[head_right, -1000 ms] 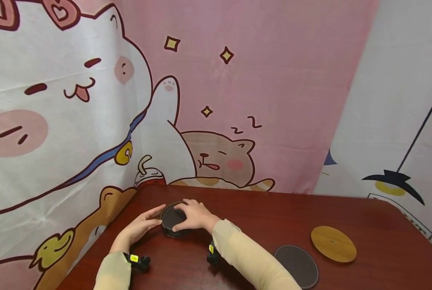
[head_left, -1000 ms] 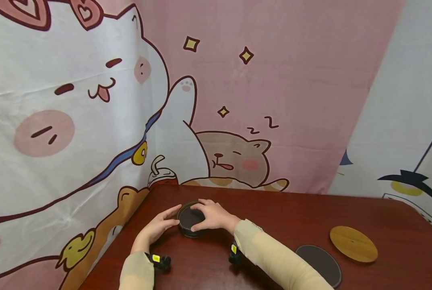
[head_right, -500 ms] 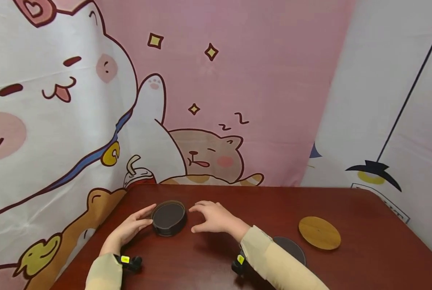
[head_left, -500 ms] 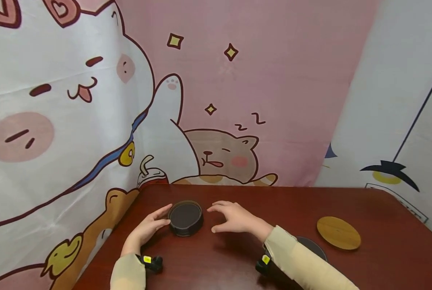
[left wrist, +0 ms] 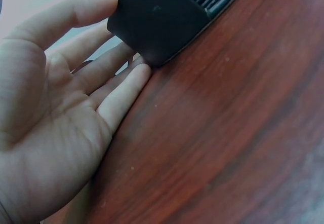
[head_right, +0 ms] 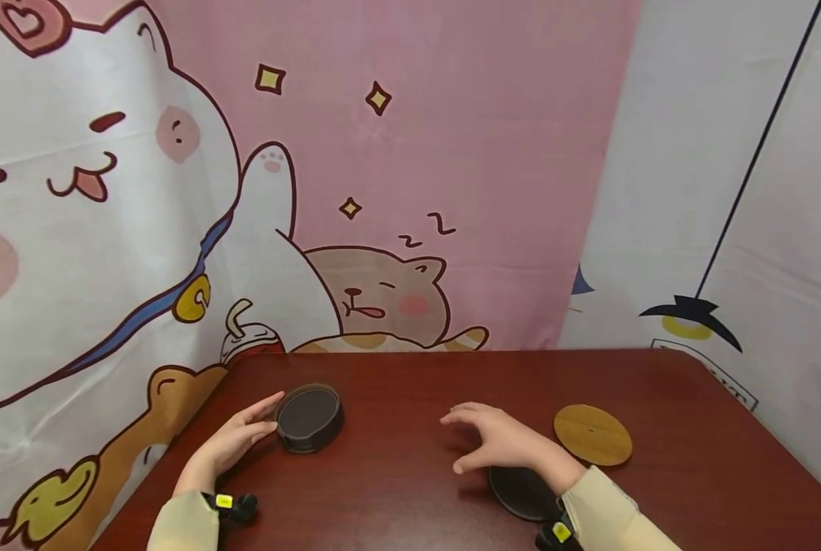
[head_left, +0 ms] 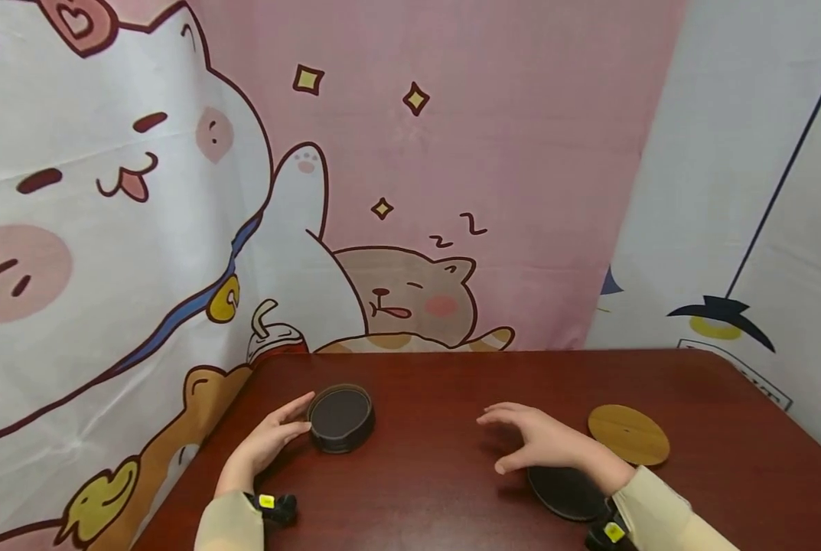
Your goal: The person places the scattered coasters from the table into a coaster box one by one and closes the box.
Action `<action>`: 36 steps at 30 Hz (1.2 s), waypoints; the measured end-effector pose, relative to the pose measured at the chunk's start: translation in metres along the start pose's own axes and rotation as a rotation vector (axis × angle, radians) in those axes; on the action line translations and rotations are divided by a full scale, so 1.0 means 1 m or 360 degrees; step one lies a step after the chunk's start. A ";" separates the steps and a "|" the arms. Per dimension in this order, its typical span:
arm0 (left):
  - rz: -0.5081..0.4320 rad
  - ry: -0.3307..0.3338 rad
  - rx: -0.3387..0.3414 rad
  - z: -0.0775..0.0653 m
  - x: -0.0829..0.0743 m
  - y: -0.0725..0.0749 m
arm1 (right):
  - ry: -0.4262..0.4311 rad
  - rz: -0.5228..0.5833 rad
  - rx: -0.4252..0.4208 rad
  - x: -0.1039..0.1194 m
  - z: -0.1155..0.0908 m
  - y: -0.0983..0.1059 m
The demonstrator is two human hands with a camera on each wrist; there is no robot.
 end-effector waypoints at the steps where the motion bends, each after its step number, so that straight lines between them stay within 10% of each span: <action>1: -0.0006 -0.0002 0.0004 0.000 0.000 -0.001 | -0.0012 0.0040 0.0018 -0.005 -0.009 0.000; 16: -0.0004 0.0002 -0.0001 -0.001 0.000 0.000 | -0.0073 0.0079 0.0270 -0.033 -0.080 -0.001; 36: -0.0009 -0.0001 -0.0022 -0.002 -0.001 -0.003 | -0.0356 -0.0105 0.0384 -0.024 -0.079 -0.005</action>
Point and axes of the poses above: each hand's wrist, its own z-axis towards the middle knuckle, its own y-axis out of the back of the hand, x = y × z, the point moved 5 cm from there along z, towards the middle knuckle, and after that the axes turned 11 degrees about x, right-handed, at the moved point
